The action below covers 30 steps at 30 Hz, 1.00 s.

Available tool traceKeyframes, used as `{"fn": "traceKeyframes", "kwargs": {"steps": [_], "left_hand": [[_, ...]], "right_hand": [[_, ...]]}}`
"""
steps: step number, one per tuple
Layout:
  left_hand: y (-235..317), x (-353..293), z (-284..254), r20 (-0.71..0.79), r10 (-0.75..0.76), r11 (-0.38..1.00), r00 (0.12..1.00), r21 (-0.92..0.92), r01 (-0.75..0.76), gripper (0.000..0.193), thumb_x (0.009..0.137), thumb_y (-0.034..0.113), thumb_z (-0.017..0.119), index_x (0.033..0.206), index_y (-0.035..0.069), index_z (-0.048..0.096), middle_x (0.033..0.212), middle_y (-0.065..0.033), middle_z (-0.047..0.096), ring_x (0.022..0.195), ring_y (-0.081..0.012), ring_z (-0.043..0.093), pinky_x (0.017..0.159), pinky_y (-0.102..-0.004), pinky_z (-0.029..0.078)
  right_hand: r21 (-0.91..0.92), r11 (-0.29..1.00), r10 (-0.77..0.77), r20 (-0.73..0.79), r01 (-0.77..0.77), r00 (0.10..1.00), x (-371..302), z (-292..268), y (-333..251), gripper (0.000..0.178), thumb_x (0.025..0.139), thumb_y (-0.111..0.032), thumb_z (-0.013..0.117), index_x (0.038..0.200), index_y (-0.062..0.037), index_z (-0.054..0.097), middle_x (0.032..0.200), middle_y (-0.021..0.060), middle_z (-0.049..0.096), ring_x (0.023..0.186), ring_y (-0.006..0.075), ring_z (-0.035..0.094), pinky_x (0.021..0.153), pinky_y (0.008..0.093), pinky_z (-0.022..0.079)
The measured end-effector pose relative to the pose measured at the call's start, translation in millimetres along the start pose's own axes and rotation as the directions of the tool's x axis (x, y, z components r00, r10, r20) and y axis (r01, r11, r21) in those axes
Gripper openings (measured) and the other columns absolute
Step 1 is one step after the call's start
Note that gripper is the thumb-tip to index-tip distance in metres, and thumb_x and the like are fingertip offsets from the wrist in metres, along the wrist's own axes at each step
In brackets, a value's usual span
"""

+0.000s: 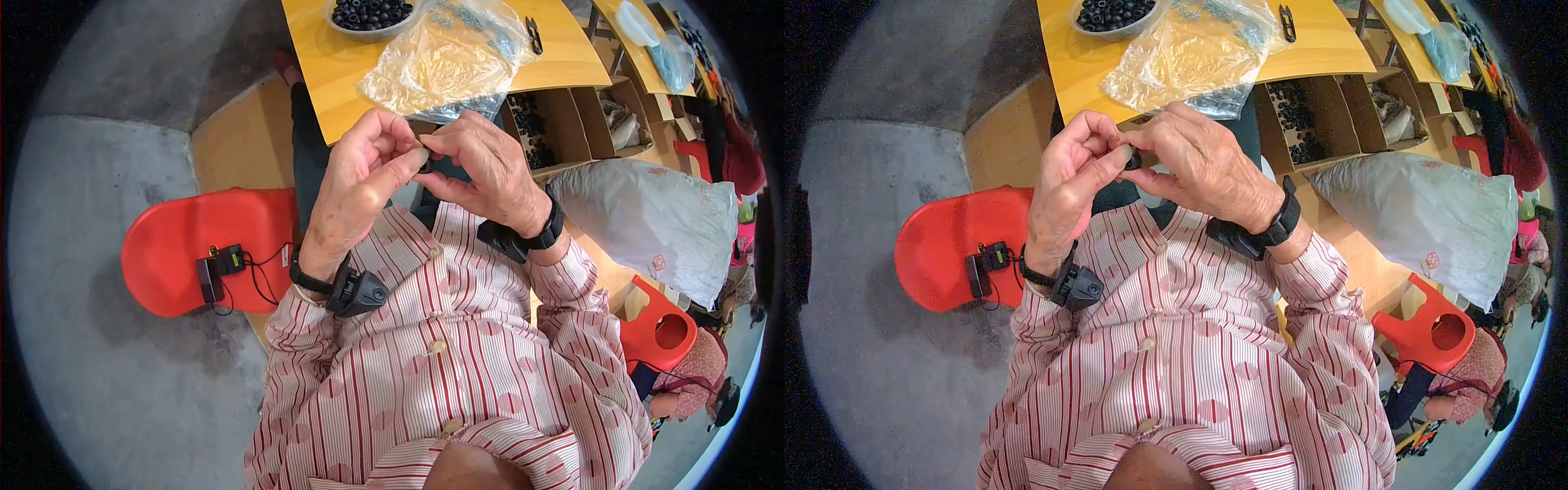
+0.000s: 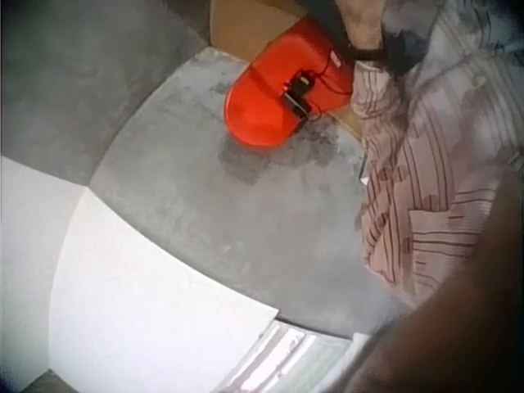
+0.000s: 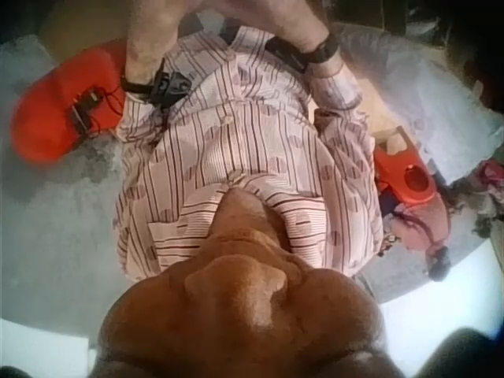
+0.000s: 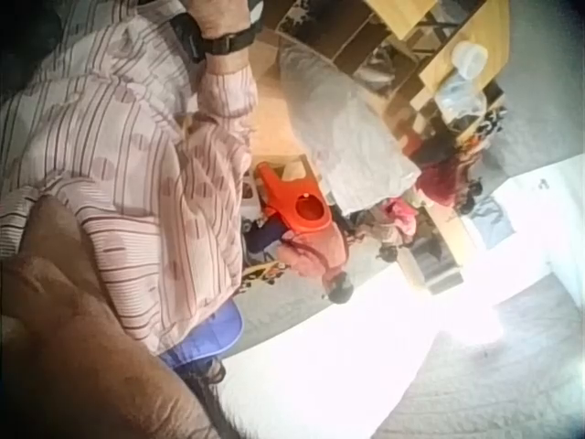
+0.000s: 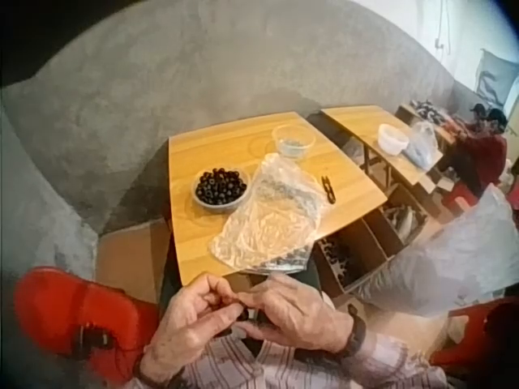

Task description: The person assembles small components by inserting pieces into black plastic plugs by hand, trimming a plug with snips, and continuing to fit parts into additional plugs by hand.

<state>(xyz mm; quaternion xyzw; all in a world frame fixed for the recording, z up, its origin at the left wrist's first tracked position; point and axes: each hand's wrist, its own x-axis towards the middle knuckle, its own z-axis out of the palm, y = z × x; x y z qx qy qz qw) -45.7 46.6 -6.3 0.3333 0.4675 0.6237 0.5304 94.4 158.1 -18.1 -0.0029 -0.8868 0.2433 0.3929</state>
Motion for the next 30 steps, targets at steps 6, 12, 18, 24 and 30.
{"fn": "traceKeyframes", "kwargs": {"steps": [6,12,18,24,30], "left_hand": [[3,0,2,-0.011,-0.008,0.999,1.0,0.049,0.008,0.013,0.084,0.004,0.057,0.092,0.003,0.047,0.082,0.0004,0.05,0.074,-0.005,0.046,0.065,-0.0192,0.039],[-4,0,3,-0.058,-0.036,0.995,0.998,-0.096,0.03,0.017,0.087,0.009,0.059,0.1,0.001,0.051,0.089,-0.0021,0.057,0.077,-0.0057,0.05,0.068,-0.0195,0.04],[-3,-3,2,-0.001,-0.204,0.943,0.979,-0.269,0.196,0.026,0.09,0.017,0.057,0.109,-0.001,0.056,0.092,-0.0014,0.059,0.079,-0.0051,0.051,0.071,-0.0187,0.04],[5,0,10,0.025,-0.054,0.983,0.998,-0.176,0.057,0.024,0.089,0.014,0.057,0.105,-0.003,0.057,0.091,-0.0023,0.06,0.08,-0.0062,0.053,0.074,-0.0194,0.041],[21,-6,21,0.059,0.023,0.987,0.998,-0.163,-0.013,0.018,0.087,0.009,0.059,0.101,-0.003,0.058,0.089,-0.0037,0.06,0.079,-0.008,0.056,0.074,-0.0211,0.044]], "right_hand": [[-0.067,0.997,0.048,0.037,-0.046,0.998,2,-5,-6,0.039,0.063,-0.011,0.079,0.094,-0.0001,0.058,0.077,0.0063,0.057,0.062,0.0205,0.053,0.053,0.029,0.044],[-0.12,0.989,0.088,0.003,-0.087,0.996,1,-6,-9,0.039,0.063,-0.013,0.078,0.093,-0.0016,0.055,0.077,0.007,0.057,0.068,0.024,0.056,0.059,0.0316,0.047],[-0.193,0.981,0.01,-0.068,-0.023,0.998,3,-8,-1,0.04,0.062,-0.013,0.079,0.094,-0.0019,0.057,0.079,0.0061,0.058,0.067,0.0216,0.057,0.056,0.03,0.047],[-0.292,0.956,-0.022,-0.038,0.01,0.999,10,-20,-11,0.042,0.063,-0.013,0.076,0.1,-0.0029,0.059,0.081,0.0053,0.059,0.069,0.0212,0.057,0.055,0.0281,0.048],[-0.147,0.988,-0.055,-0.041,0.048,0.998,22,-47,-20,0.031,0.069,-0.006,0.071,0.099,-0.0039,0.063,0.083,0.0063,0.058,0.072,0.0229,0.057,0.059,0.031,0.048]]}}
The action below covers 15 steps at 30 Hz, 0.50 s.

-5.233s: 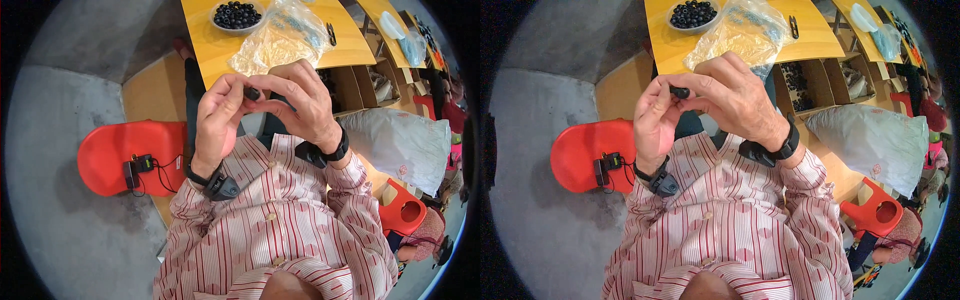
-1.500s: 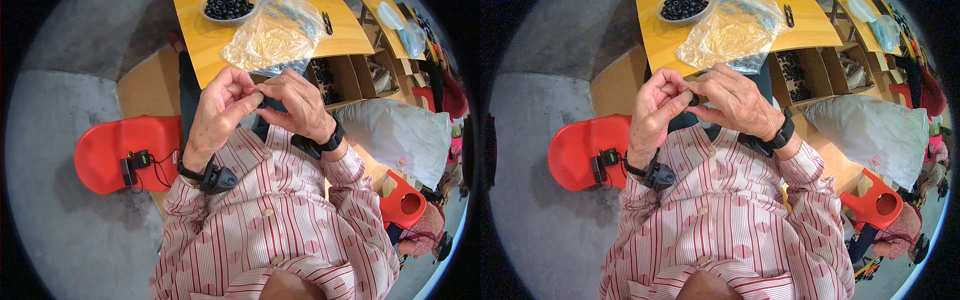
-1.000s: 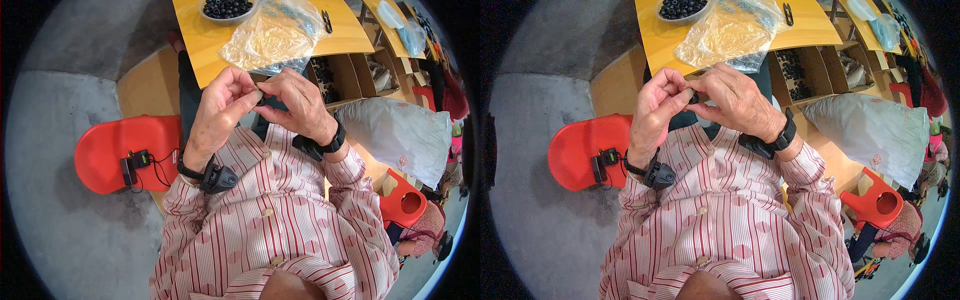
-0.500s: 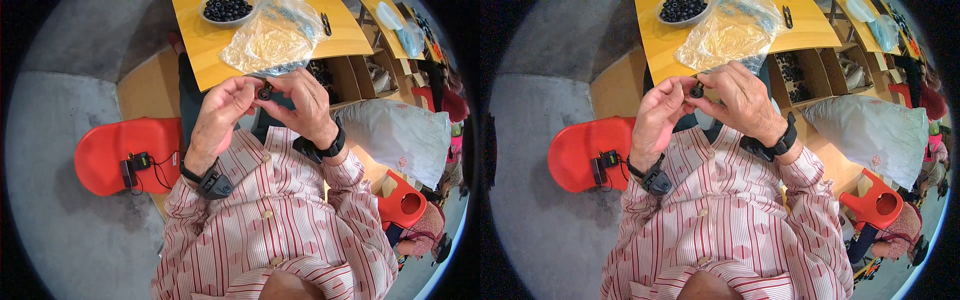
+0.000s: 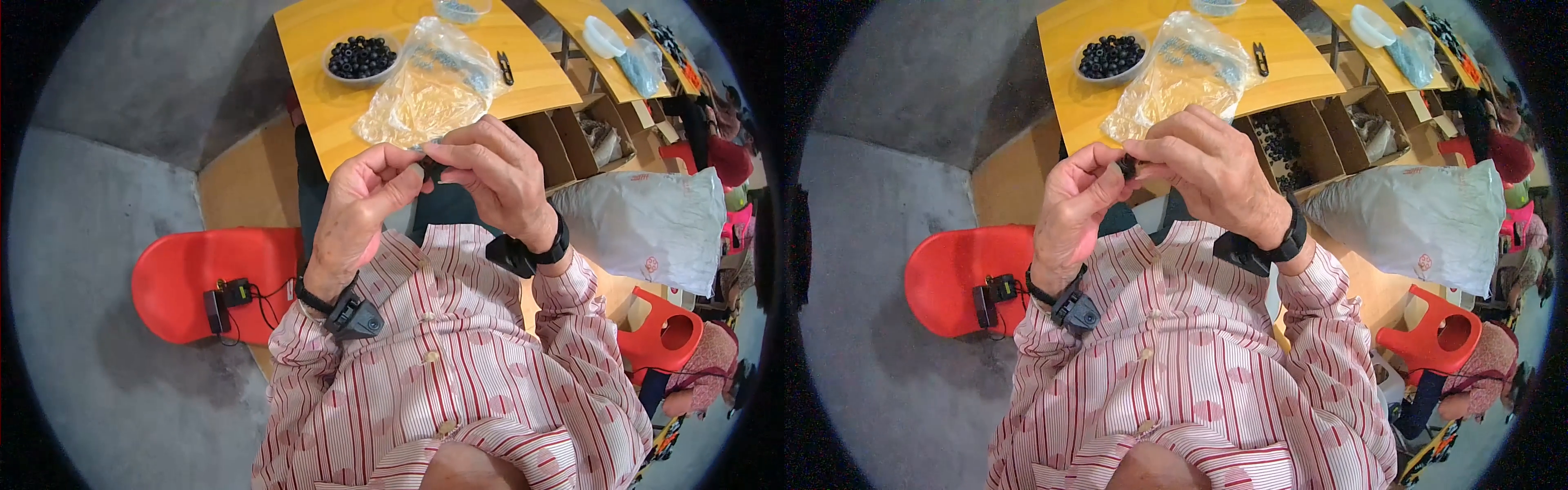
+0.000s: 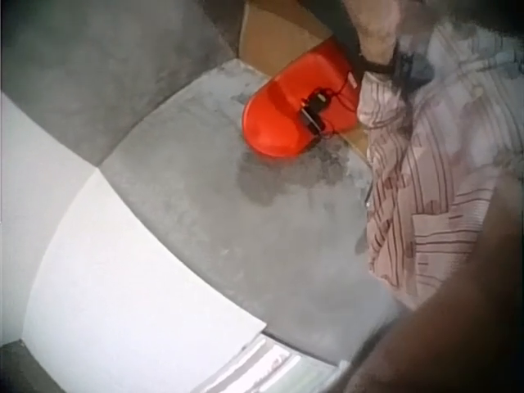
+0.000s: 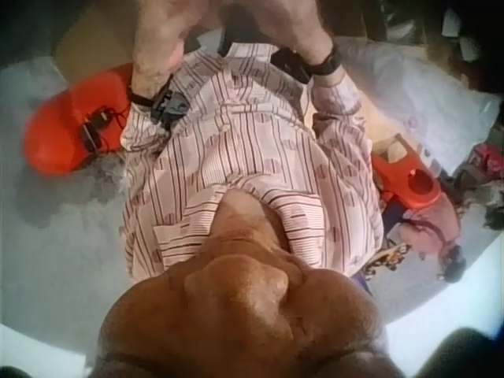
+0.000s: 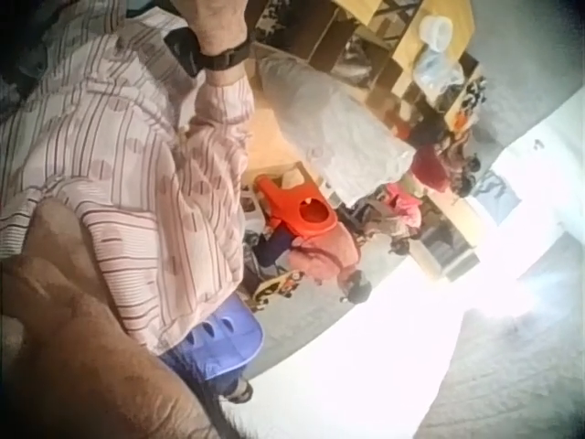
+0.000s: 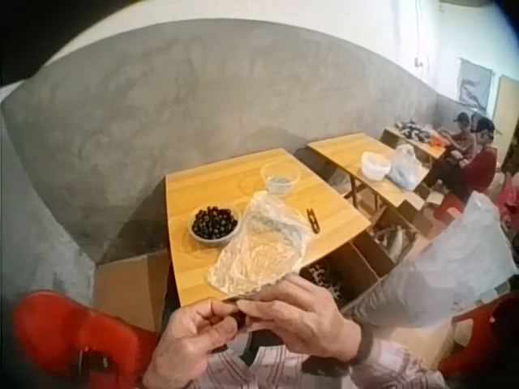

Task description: The person assembles small components by inserting pieces into black plastic plugs by hand, trimming a plug with snips, and continuing to fit parts into additional plugs by hand.

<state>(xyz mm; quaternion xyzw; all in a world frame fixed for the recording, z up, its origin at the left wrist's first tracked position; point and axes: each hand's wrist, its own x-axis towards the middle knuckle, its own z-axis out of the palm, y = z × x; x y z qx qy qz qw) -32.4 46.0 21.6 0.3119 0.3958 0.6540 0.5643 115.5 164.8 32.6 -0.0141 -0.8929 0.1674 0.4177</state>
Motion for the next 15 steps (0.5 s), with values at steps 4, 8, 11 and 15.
{"fn": "traceKeyframes", "kwargs": {"steps": [4,8,11,15], "left_hand": [[1,-4,3,0.111,-0.023,0.994,0.994,-0.101,0.035,0.018,0.086,0.01,0.061,0.1,-0.001,0.057,0.088,-0.0031,0.06,0.078,-0.0078,0.056,0.073,-0.0218,0.045],[5,-6,10,0.201,0.005,0.985,0.98,-0.169,0.029,0.025,0.084,0.016,0.066,0.101,0.0,0.056,0.087,-0.0027,0.06,0.078,-0.007,0.056,0.072,-0.0207,0.045],[7,-7,14,0.278,0.061,0.991,0.959,-0.13,-0.026,0.027,0.083,0.017,0.068,0.1,0.0,0.056,0.087,-0.0029,0.06,0.078,-0.0067,0.056,0.071,-0.0197,0.046],[7,-7,20,0.299,0.058,0.992,0.953,-0.126,-0.021,0.026,0.082,0.016,0.068,0.098,0.0,0.055,0.087,-0.0031,0.061,0.078,-0.0065,0.056,0.071,-0.0194,0.046]], "right_hand": [[0.243,0.962,0.138,-0.043,-0.124,0.989,4,-5,-10,0.016,0.072,0.001,0.067,0.087,-0.0021,0.062,0.082,0.0076,0.058,0.073,0.0209,0.058,0.06,0.0289,0.047],[0.628,0.695,0.392,0.077,-0.35,0.917,1,-12,-18,0.012,0.075,0.003,0.066,0.083,-0.0002,0.059,0.082,0.0062,0.057,0.075,0.0144,0.057,0.061,0.0248,0.047],[0.734,0.58,0.39,0.129,-0.352,0.912,3,-22,-21,0.011,0.077,0.004,0.066,0.081,0.0015,0.056,0.082,0.0045,0.057,0.076,0.0098,0.056,0.062,0.0222,0.047],[0.64,0.717,0.302,0.071,-0.276,0.951,1,-28,-21,0.015,0.074,0.007,0.065,0.08,0.0007,0.054,0.081,0.0045,0.056,0.076,0.0117,0.056,0.062,0.0239,0.047]]}}
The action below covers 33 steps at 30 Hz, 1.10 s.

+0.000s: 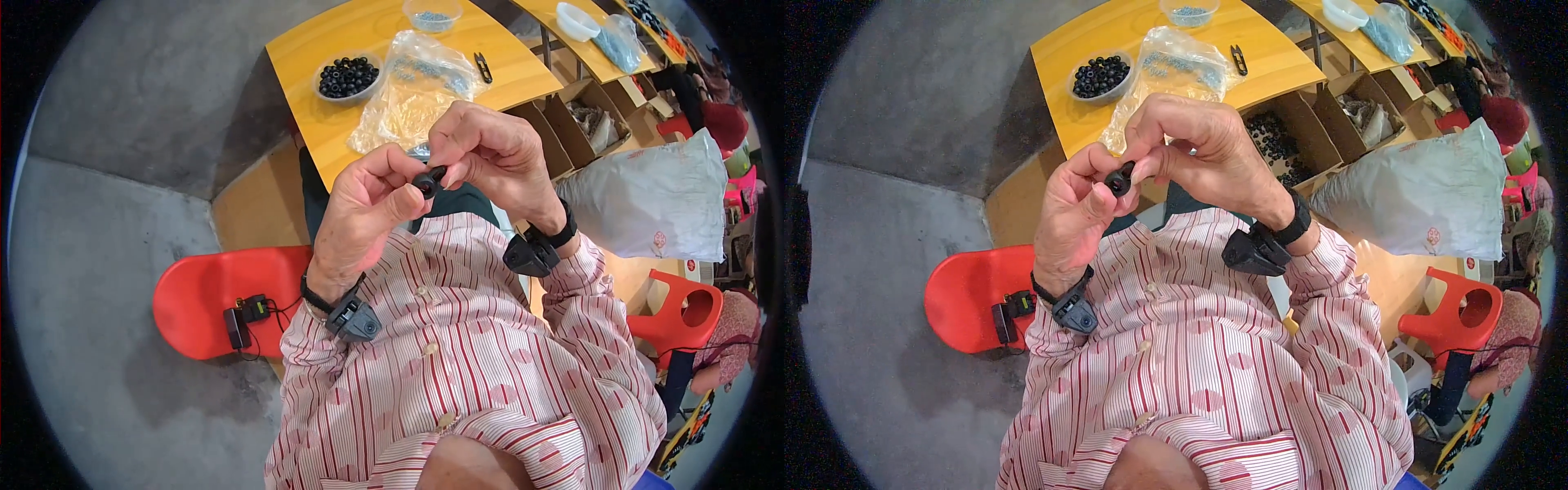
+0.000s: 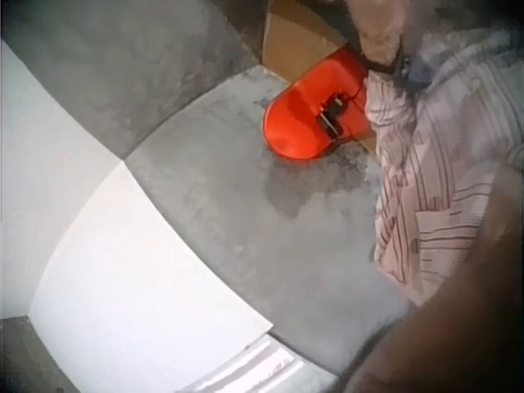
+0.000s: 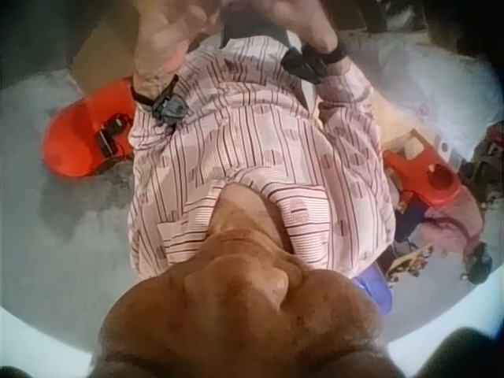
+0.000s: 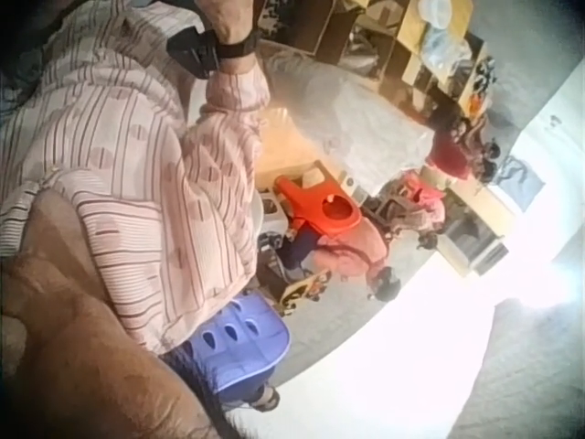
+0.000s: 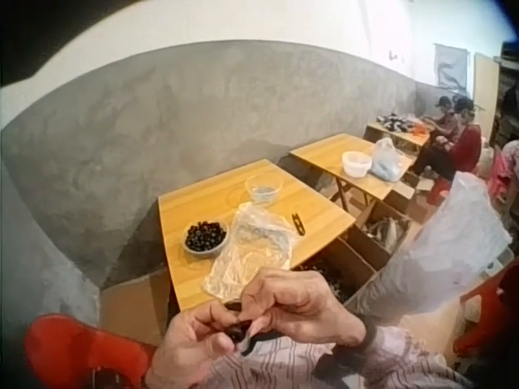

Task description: The person assembles small components by inserting pieces into black plastic plugs by hand, trimming a plug with snips, and continuing to fit parts into additional plugs by hand.

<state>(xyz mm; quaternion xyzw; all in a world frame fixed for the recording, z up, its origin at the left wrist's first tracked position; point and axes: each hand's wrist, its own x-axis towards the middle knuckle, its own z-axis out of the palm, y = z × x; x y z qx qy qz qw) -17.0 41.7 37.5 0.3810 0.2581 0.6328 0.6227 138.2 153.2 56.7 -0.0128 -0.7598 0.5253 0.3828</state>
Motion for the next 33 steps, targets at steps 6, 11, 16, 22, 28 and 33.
{"fn": "traceKeyframes", "kwargs": {"steps": [6,11,16,22,28,33], "left_hand": [[-3.2,0.1,1.1,-0.002,-0.011,1.0,1.0,-0.02,0.011,0.026,0.084,0.021,0.066,0.097,0.002,0.054,0.087,-0.0029,0.06,0.076,-0.0061,0.055,0.069,-0.0183,0.045],[-0.9,0.9,2.7,-0.007,-0.07,0.997,0.998,-0.034,0.07,0.026,0.087,0.026,0.062,0.096,0.003,0.054,0.086,-0.0026,0.059,0.074,-0.0058,0.054,0.068,-0.018,0.044],[-1.5,-0.5,1.8,-0.009,-0.048,0.999,0.999,0.013,0.048,0.025,0.087,0.025,0.062,0.096,0.004,0.054,0.086,-0.0024,0.059,0.074,-0.0056,0.054,0.069,-0.0184,0.044],[-0.3,-1.3,6.2,-0.043,-0.054,0.998,0.998,0.034,0.056,0.023,0.088,0.024,0.062,0.096,0.004,0.054,0.086,-0.0019,0.059,0.074,-0.0056,0.053,0.069,-0.0187,0.044],[0.0,-0.1,5.3,-0.026,-0.056,0.998,0.998,0.037,0.057,0.021,0.088,0.022,0.061,0.095,0.004,0.054,0.085,-0.0016,0.058,0.075,-0.0054,0.053,0.069,-0.0185,0.043],[-1.0,-1.9,4.9,-0.055,-0.042,0.996,0.998,0.08,0.047,0.014,0.088,0.015,0.061,0.093,0.004,0.054,0.085,-0.0015,0.058,0.075,-0.0054,0.053,0.067,-0.0185,0.042]], "right_hand": [[-0.328,0.92,-0.227,-0.006,0.213,0.974,-1.2,2.2,-3.3,0.022,0.063,0.013,0.062,0.078,-0.0006,0.053,0.075,0.0066,0.055,0.072,0.0224,0.056,0.06,0.029,0.046],[-0.454,0.854,-0.283,0.007,0.255,0.959,-1.3,1.3,-3.1,0.017,0.067,-0.005,0.07,0.075,-0.0026,0.055,0.073,0.0071,0.057,0.066,0.0212,0.055,0.059,0.0282,0.044],[-0.45,0.859,-0.249,0.049,0.244,0.967,-1.9,-0.8,-2.3,0.018,0.067,-0.005,0.07,0.073,-0.0023,0.053,0.071,0.007,0.055,0.065,0.0214,0.054,0.059,0.0288,0.043],[-0.45,0.848,-0.28,0.066,0.279,0.958,-2.0,-2.1,-1.9,0.019,0.065,-0.002,0.07,0.073,-0.0023,0.052,0.071,0.0072,0.055,0.064,0.0214,0.054,0.058,0.0291,0.043],[-0.439,0.86,-0.266,0.049,0.26,0.963,-4.0,0.4,-4.8,0.025,0.058,0.012,0.059,0.078,-0.0009,0.05,0.072,0.0092,0.049,0.07,0.0285,0.052,0.059,0.0336,0.042],[-0.482,0.836,-0.247,0.096,0.263,0.964,-4.3,-0.5,-5.9,0.019,0.062,0.004,0.067,0.072,-0.0018,0.052,0.071,0.0071,0.054,0.064,0.0223,0.052,0.057,0.0295,0.042]]}}
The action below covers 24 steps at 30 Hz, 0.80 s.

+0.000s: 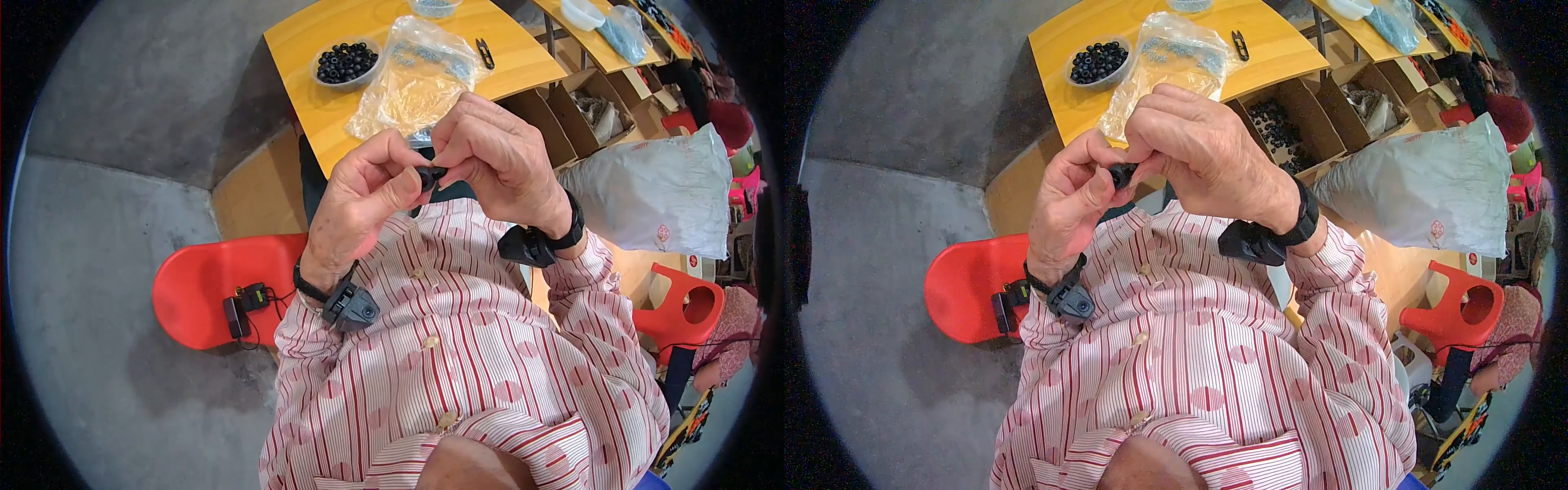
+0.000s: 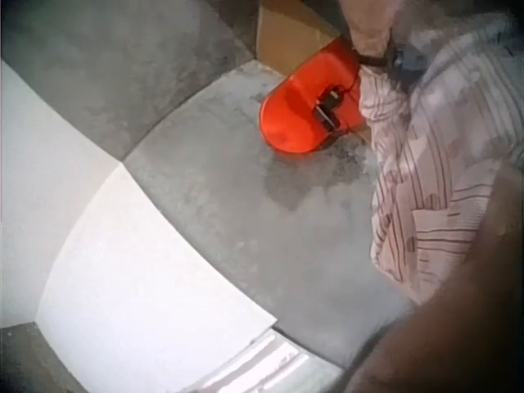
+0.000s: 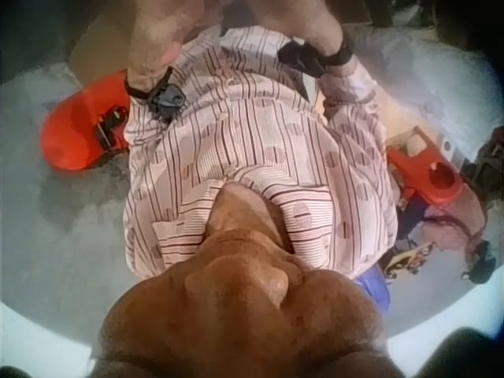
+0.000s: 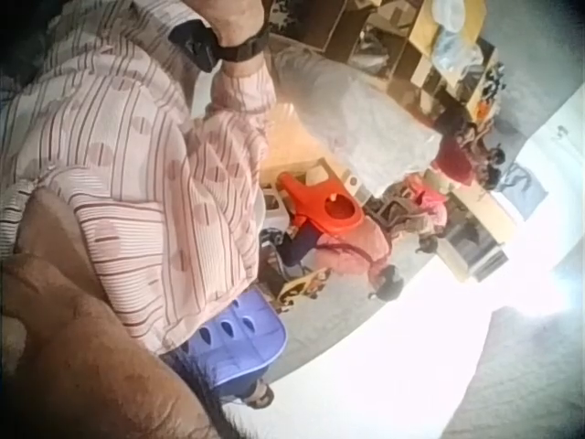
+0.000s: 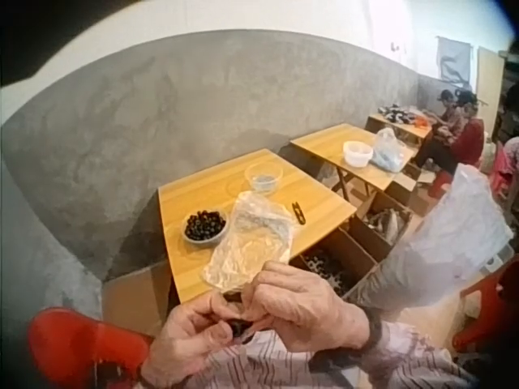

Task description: The person assembles small components by inserting pieces into black plastic plugs by hand, trimming a plug with snips, and continuing to fit parts into additional plugs by hand.

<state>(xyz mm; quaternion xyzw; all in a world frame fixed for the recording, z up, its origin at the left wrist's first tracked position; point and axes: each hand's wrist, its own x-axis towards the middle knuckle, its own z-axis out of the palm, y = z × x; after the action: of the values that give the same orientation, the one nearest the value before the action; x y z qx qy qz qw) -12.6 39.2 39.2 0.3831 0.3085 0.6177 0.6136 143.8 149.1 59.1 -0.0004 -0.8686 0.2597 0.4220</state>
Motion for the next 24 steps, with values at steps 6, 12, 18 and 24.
{"fn": "traceKeyframes", "kwargs": {"steps": [6,12,18,24], "left_hand": [[1,-2,-1,-0.024,0.046,0.967,0.999,0.25,-0.038,0.01,0.085,0.003,0.06,0.092,0.003,0.053,0.082,0.0002,0.057,0.073,-0.0041,0.052,0.065,-0.0179,0.041],[-1,-3,-2,-0.025,0.111,0.899,0.993,0.429,-0.09,0.012,0.083,0.002,0.063,0.09,0.001,0.054,0.081,0.0018,0.057,0.073,-0.003,0.051,0.064,-0.0179,0.041],[-5,-3,-4,-0.03,0.109,0.87,0.994,0.487,-0.081,0.012,0.082,0.001,0.064,0.089,0.001,0.054,0.082,0.0011,0.058,0.074,-0.0037,0.052,0.067,-0.0185,0.043],[-14,-2,-6,-0.104,0.051,0.939,0.993,0.345,-0.013,0.014,0.082,0.0,0.064,0.091,0.0,0.053,0.083,-0.0004,0.058,0.075,-0.0043,0.053,0.069,-0.0185,0.044]], "right_hand": [[0.039,0.999,0.033,0.026,-0.034,0.999,-3,1,1,0.02,0.06,0.007,0.066,0.071,-0.0015,0.052,0.071,0.0071,0.054,0.065,0.0227,0.052,0.057,0.0296,0.042],[0.016,0.998,0.052,0.036,-0.053,0.998,-6,4,1,0.02,0.061,0.006,0.067,0.071,-0.0014,0.052,0.071,0.0071,0.055,0.065,0.0225,0.052,0.057,0.0295,0.042],[0.016,0.998,0.062,0.048,-0.063,0.997,-10,6,5,0.02,0.061,0.005,0.067,0.072,-0.0012,0.052,0.071,0.0071,0.055,0.065,0.0225,0.053,0.057,0.0295,0.043],[-0.002,0.995,0.096,0.014,-0.096,0.995,-15,10,8,0.018,0.063,0.002,0.069,0.072,-0.0007,0.053,0.072,0.0073,0.055,0.066,0.0228,0.055,0.058,0.0299,0.044]]}}
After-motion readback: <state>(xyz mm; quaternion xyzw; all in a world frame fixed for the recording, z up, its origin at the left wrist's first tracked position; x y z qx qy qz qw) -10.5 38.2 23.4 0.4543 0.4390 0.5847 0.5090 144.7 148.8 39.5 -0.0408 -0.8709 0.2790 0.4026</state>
